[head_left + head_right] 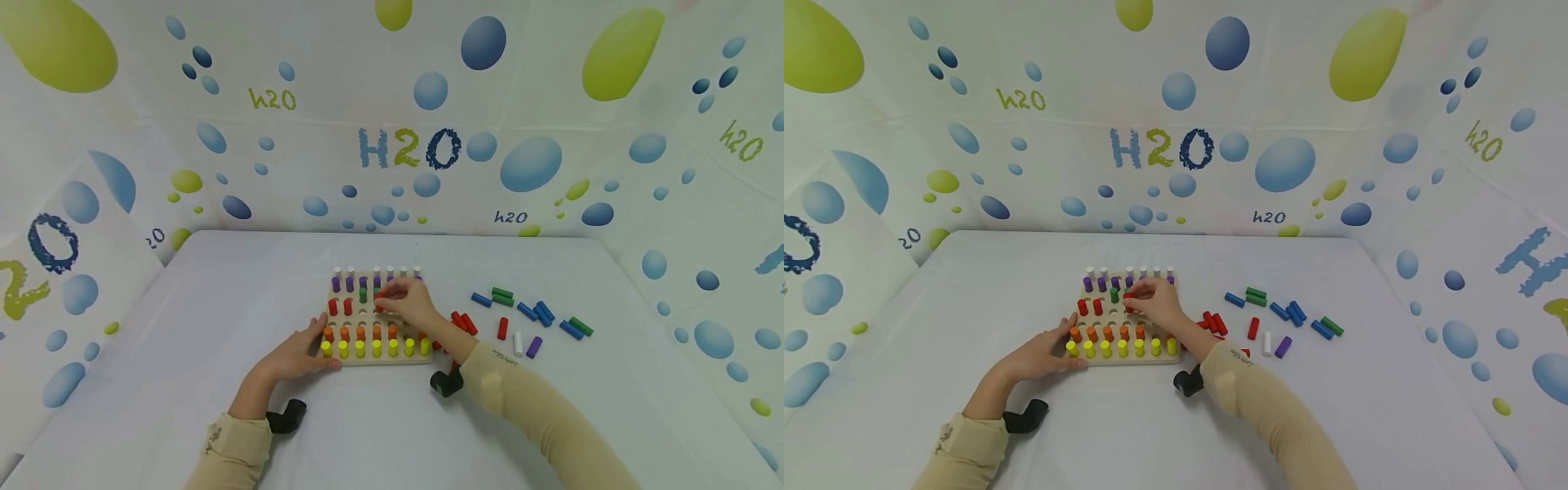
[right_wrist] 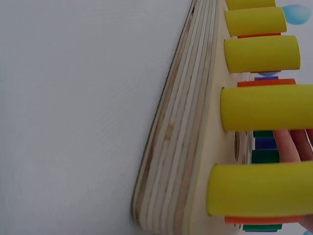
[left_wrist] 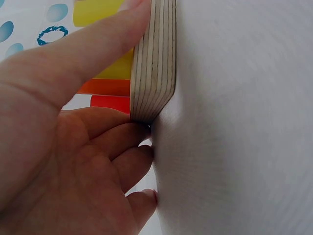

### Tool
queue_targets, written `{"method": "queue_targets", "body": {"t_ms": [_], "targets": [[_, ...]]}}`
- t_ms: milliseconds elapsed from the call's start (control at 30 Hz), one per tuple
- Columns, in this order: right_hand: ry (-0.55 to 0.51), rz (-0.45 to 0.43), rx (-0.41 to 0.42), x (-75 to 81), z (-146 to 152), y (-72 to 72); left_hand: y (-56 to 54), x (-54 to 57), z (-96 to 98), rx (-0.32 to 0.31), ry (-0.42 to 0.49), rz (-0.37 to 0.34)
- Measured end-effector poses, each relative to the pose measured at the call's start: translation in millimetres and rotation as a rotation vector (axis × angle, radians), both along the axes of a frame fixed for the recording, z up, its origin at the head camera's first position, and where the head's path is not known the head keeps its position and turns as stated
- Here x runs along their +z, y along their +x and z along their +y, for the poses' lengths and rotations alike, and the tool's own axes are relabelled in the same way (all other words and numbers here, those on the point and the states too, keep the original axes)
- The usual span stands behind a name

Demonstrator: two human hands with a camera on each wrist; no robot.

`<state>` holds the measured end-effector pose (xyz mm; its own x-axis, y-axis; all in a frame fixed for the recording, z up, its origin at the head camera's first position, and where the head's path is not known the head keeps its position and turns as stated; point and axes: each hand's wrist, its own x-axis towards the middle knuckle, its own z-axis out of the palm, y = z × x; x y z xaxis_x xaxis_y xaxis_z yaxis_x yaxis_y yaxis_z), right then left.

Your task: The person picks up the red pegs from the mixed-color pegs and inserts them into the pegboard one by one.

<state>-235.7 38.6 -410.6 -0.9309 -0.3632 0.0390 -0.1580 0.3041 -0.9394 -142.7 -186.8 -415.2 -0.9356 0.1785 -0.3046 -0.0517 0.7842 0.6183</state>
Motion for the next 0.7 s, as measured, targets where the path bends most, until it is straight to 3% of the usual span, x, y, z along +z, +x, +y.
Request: {"method": "queue_targets", "body": {"t_ms": [533, 700], "targets": [[0.02, 0.036, 0.031, -2.9, -16, 1.3, -1.1, -0.3, -0.1, 0.002, -0.007, -0.009], [0.016, 0.012, 0.022, -5.6, -22, 0.2, -1.0, 0.2, -0.2, 0.006, -0.011, -0.013]]}}
